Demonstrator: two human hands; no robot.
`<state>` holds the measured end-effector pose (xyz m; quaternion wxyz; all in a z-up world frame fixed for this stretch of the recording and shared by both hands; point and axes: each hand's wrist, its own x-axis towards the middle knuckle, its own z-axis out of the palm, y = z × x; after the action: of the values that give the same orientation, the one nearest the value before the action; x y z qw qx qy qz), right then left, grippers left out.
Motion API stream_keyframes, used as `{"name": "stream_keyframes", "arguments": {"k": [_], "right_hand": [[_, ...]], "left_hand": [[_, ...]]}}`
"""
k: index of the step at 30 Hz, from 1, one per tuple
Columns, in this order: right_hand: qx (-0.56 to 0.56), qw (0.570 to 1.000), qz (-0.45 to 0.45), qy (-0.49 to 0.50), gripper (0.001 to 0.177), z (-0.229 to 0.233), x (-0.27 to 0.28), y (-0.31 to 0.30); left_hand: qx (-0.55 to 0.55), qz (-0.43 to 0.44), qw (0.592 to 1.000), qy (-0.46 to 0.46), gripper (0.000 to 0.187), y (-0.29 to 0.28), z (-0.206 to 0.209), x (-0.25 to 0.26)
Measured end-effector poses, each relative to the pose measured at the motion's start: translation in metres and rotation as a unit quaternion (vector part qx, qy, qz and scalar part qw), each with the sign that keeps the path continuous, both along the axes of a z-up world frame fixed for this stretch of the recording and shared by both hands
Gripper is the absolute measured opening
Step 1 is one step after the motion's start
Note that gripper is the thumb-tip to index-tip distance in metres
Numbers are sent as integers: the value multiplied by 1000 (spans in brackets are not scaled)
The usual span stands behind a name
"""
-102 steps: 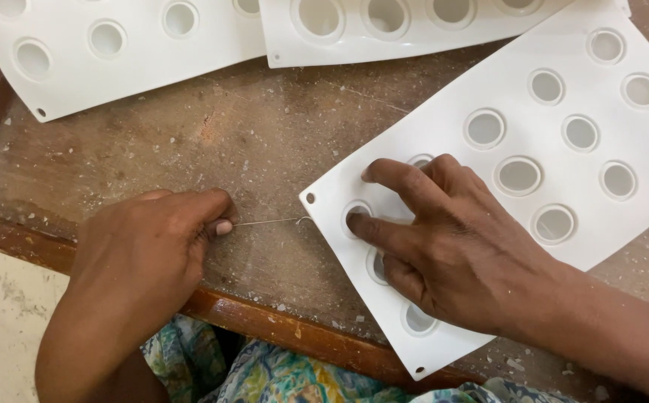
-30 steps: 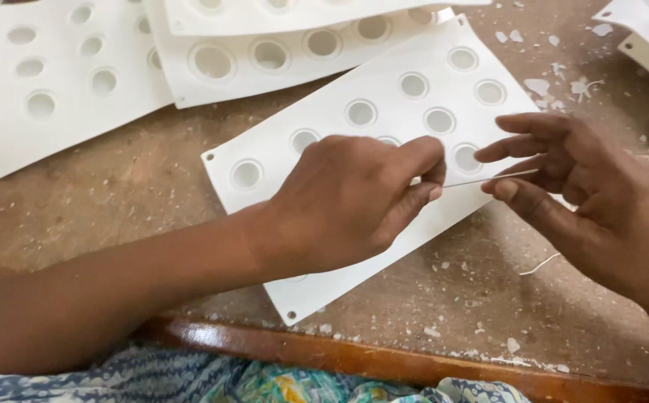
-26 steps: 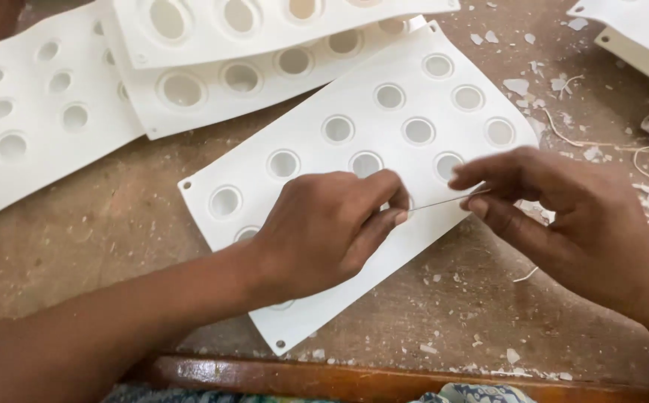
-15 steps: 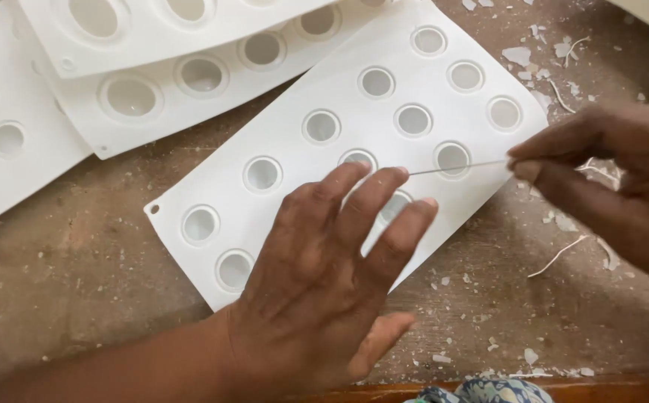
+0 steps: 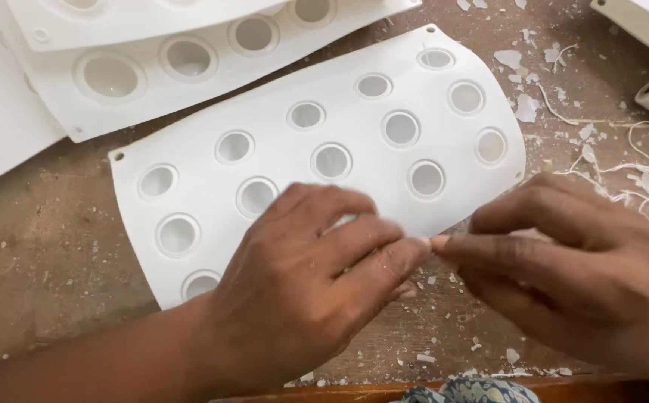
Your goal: Preparing candle molds by inserting wicks through the bottom holes using a needle.
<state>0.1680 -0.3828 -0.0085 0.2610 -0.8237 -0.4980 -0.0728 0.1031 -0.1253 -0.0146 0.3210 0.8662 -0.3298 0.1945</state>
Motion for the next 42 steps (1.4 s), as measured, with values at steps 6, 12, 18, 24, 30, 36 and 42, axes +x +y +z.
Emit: {"name": "stream_keyframes", "arguments": {"k": [6, 12, 18, 24, 30, 36, 42], "right_hand": [[1, 997, 53, 60, 25, 3, 0, 7], [-66, 974, 117, 182, 7, 4, 30, -27], [-351, 919, 123, 130, 12, 3, 87, -97], [-489, 849, 90, 177, 21, -12, 60, -67], [-470, 875, 79, 81, 23, -15, 57, -77], [-403, 912, -39, 65, 16, -19, 79, -173], [-359, 915, -77, 167, 15, -43, 15, -214]], "left_hand": [[-110, -30, 983, 147, 17, -5, -2, -3], [-120, -73, 957, 255, 14, -5, -4, -3], [-80, -72, 929, 353, 9, -2, -11, -1], [-77, -50, 942, 322, 9, -4, -12, 0], [-62, -42, 945, 319, 11, -1, -17, 1], [-52, -49, 943, 326, 9, -1, -20, 2], [-48, -49, 943, 326, 9, 0, -20, 3]]}}
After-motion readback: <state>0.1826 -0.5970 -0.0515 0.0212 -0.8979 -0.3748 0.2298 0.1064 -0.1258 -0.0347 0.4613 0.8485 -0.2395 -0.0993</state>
